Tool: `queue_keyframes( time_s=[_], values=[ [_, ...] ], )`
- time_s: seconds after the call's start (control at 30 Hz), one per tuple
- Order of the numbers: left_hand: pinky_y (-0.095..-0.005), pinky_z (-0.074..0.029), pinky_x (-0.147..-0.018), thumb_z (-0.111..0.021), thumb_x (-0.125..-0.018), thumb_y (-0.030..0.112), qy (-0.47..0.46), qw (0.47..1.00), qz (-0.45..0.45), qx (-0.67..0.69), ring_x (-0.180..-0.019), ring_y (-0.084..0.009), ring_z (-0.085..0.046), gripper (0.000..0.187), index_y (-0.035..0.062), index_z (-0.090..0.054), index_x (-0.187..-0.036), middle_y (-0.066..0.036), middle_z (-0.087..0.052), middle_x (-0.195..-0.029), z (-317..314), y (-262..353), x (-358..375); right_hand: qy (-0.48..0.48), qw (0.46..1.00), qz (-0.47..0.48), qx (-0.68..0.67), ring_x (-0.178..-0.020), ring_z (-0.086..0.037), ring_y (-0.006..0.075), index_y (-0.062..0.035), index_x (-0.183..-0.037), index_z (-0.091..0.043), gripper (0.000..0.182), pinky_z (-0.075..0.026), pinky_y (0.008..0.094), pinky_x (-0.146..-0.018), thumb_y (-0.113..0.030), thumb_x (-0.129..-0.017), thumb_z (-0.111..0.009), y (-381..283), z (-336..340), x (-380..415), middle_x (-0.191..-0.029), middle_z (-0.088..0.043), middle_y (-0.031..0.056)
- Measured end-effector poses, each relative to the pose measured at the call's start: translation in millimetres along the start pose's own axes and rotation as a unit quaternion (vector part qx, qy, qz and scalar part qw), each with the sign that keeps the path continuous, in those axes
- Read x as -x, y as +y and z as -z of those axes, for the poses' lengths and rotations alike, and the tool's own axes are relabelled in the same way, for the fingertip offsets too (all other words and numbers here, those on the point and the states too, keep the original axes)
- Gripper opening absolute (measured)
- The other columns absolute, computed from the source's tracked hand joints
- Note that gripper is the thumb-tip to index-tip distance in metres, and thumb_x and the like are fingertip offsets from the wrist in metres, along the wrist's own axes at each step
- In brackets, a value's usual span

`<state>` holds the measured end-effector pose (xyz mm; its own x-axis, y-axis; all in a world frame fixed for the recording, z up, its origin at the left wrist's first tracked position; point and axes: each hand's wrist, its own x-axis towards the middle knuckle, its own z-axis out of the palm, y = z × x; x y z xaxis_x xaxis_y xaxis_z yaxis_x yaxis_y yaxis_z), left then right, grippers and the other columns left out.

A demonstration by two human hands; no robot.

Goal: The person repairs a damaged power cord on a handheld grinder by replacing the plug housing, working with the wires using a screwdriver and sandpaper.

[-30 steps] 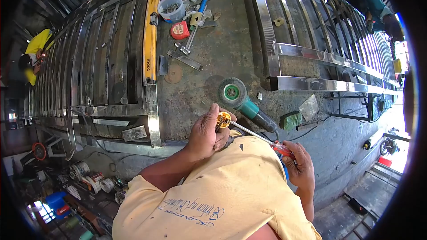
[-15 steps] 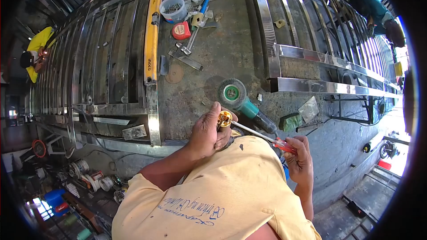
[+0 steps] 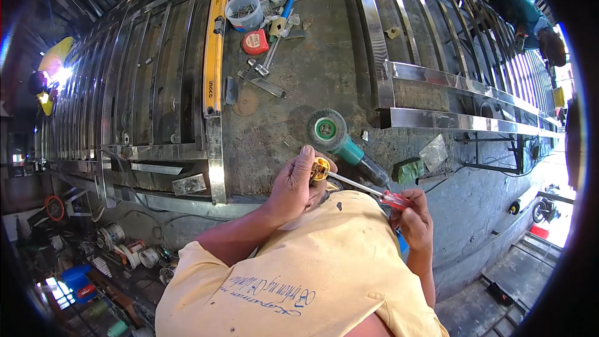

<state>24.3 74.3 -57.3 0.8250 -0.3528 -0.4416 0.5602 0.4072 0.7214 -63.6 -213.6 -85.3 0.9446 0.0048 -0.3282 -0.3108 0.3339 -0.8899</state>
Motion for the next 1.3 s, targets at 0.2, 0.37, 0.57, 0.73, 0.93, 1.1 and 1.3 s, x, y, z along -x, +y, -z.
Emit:
queue_keyframes(
  time_s=[0.2, 0.37, 0.57, 0.73, 0.93, 1.1, 1.3],
  values=[
    [-0.0247, -0.028, -0.037, -0.031, -0.108, 0.053, 0.007, 1.000, 0.001, 0.001, -0.037, -0.0080, -0.032, 0.060, 0.0016, -0.060, -0.101, 0.003, -0.033, -0.048, 0, -1, -1, -0.054, 0.985, -0.095, -0.133, -0.068, -0.057, 0.0131, -0.0043, -0.123, -0.048, 0.031, -0.047, 0.0264, -0.058, -0.025, -0.102, -0.059, -3, 21, 1, -0.094, -0.065, 0.0077],
    [-0.0246, -0.028, -0.037, -0.030, -0.108, 0.052, 0.002, 1.000, 0.002, -0.015, -0.036, -0.0079, -0.031, 0.059, 0.0017, -0.061, -0.100, 0.003, -0.033, -0.047, -1, -2, 0, -0.008, 0.995, -0.038, -0.095, -0.065, -0.055, 0.0132, -0.0033, -0.120, -0.050, 0.033, -0.047, 0.0284, -0.060, -0.031, -0.103, -0.056, 4, 7, -3, -0.089, -0.065, 0.0086],
    [-0.0238, -0.029, -0.040, -0.030, -0.109, 0.050, -0.012, 1.000, -0.002, 0.013, -0.039, -0.0063, -0.031, 0.057, 0.0020, -0.061, -0.102, 0.004, -0.035, -0.050, 2, 0, 0, -0.021, 0.996, -0.028, -0.077, -0.068, -0.054, 0.0126, -0.0036, -0.121, -0.051, 0.036, -0.048, 0.0305, -0.062, -0.034, -0.103, -0.056, 12, 27, -5, -0.092, -0.065, 0.0075],
    [-0.0245, -0.029, -0.037, -0.029, -0.109, 0.051, -0.006, 1.000, -0.012, -0.027, -0.037, -0.0078, -0.032, 0.059, 0.0015, -0.061, -0.100, 0.003, -0.035, -0.048, 0, 0, 0, 0.038, 0.993, -0.076, -0.086, -0.062, -0.056, 0.0132, -0.0046, -0.119, -0.051, 0.034, -0.048, 0.0298, -0.060, -0.034, -0.104, -0.054, 0, 12, -10, -0.082, -0.062, 0.0035],
    [-0.0237, -0.029, -0.040, -0.029, -0.110, 0.048, 0.008, 0.999, -0.007, -0.046, -0.039, -0.0070, -0.033, 0.057, 0.0018, -0.061, -0.101, 0.003, -0.035, -0.050, -3, 4, 2, 0.070, 0.997, -0.010, -0.042, -0.056, -0.053, 0.0128, -0.0044, -0.108, -0.055, 0.033, -0.046, 0.0297, -0.052, -0.037, -0.105, -0.051, 14, 9, -15, -0.070, -0.057, 0.0025],
    [-0.0224, -0.027, -0.045, -0.035, -0.110, 0.041, 0.009, 0.983, -0.094, -0.154, -0.048, -0.0025, -0.035, 0.047, 0.0042, -0.063, -0.100, 0.006, -0.039, -0.058, -11, 7, 8, 0.045, 0.991, -0.066, -0.106, -0.053, -0.049, 0.0113, -0.0049, -0.102, -0.054, 0.031, -0.045, 0.0291, -0.051, -0.036, -0.105, -0.052, 20, 15, -20, -0.069, -0.056, 0.0023],
    [-0.0238, -0.029, -0.039, -0.036, -0.109, 0.042, -0.046, 0.986, -0.042, -0.153, -0.039, -0.0075, -0.040, 0.048, 0.0011, -0.061, -0.102, -0.001, -0.044, -0.051, -14, 4, -15, -0.006, 0.982, -0.055, -0.183, -0.059, -0.050, 0.0116, -0.0028, -0.105, -0.058, 0.030, -0.043, 0.0285, -0.057, -0.032, -0.106, -0.050, 56, 41, -35, -0.076, -0.061, 0.0056]
  ],
)
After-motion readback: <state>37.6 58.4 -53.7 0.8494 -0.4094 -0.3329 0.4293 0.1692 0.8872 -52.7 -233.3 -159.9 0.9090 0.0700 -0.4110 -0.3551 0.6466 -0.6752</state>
